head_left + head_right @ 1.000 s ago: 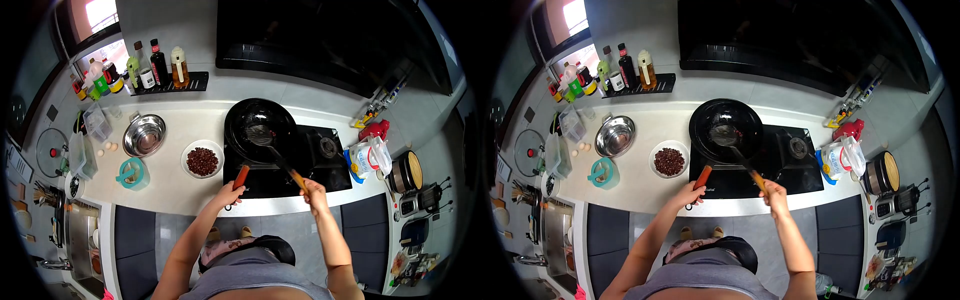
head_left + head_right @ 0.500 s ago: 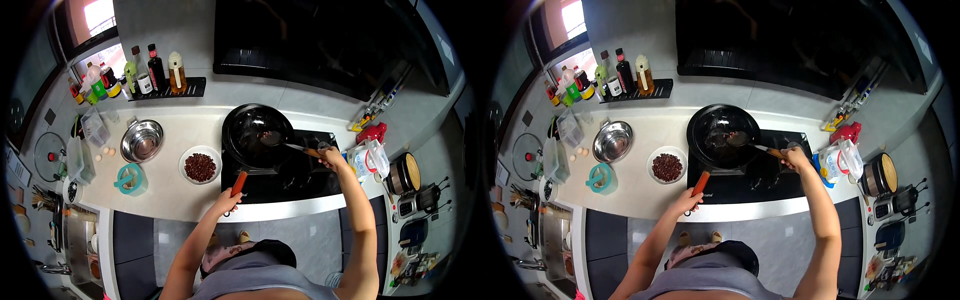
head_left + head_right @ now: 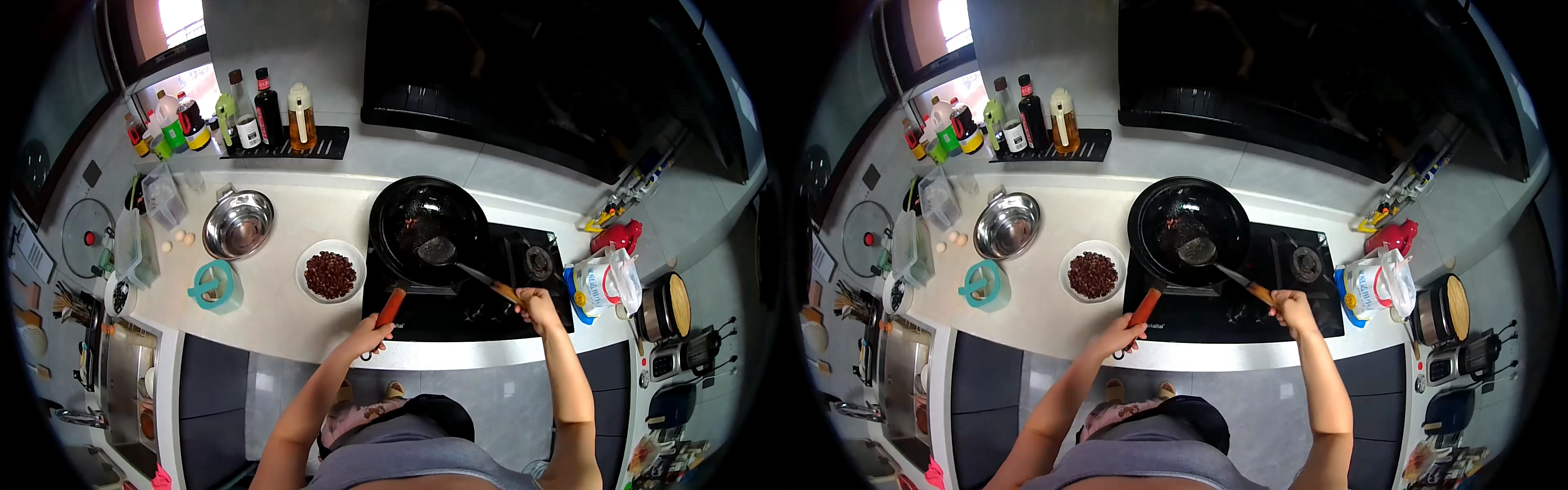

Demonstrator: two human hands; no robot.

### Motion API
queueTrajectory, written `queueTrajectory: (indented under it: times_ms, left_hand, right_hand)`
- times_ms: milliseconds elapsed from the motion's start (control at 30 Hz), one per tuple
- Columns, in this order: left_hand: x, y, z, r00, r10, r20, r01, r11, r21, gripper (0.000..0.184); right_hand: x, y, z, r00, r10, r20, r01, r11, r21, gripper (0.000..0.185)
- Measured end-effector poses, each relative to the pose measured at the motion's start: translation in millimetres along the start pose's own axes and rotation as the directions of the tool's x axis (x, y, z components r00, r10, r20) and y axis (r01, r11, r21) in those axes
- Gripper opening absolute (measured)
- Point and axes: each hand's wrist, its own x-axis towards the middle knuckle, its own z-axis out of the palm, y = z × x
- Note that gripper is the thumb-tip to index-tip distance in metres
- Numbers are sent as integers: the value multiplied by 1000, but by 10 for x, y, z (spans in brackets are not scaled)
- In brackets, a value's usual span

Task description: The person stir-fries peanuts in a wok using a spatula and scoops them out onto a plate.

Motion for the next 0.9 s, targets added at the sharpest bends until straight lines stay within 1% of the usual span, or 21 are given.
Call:
queueTrajectory:
  times_ms: [67, 167, 200, 400, 533, 633, 767, 900]
  left_hand:
    - [-2, 2, -7, 1000, -3, 2, 3, 1000, 0, 37]
    - [8, -11, -16, 1000, -8, 7, 8, 1000, -1, 36]
    - [11, -12, -29, 1000, -10, 7, 10, 1000, 0, 36]
    - [-15, 18, -51, 1000, -12, 27, 12, 1000, -4, 33]
    - [-15, 39, -68, 998, -20, 53, 20, 1000, -4, 31]
    - [-10, 45, -70, 999, -28, 42, 27, 1000, 8, 31]
    - [4, 5, -74, 999, -20, 38, 21, 1000, -15, 32]
    - [4, 7, -82, 999, -5, 37, 6, 1000, -15, 31]
  right_hand:
    - [-6, 133, 104, 999, 30, 20, -31, 997, 70, 20]
    - [67, 178, 363, 1000, 8, 28, -11, 996, 86, 20]
    - [88, 152, 475, 1000, -3, 4, 2, 995, 98, 19]
    - [468, 226, 880, 999, -47, -11, 48, 974, 223, 21]
    - [609, 287, 1036, 991, -131, -10, 128, 950, 283, 23]
    - [657, 333, 1116, 981, -191, -8, 183, 925, 333, 24]
    - [731, 485, 1134, 981, -194, -7, 182, 905, 385, 25]
    - [613, 484, 1071, 977, -212, 2, 197, 910, 365, 26]
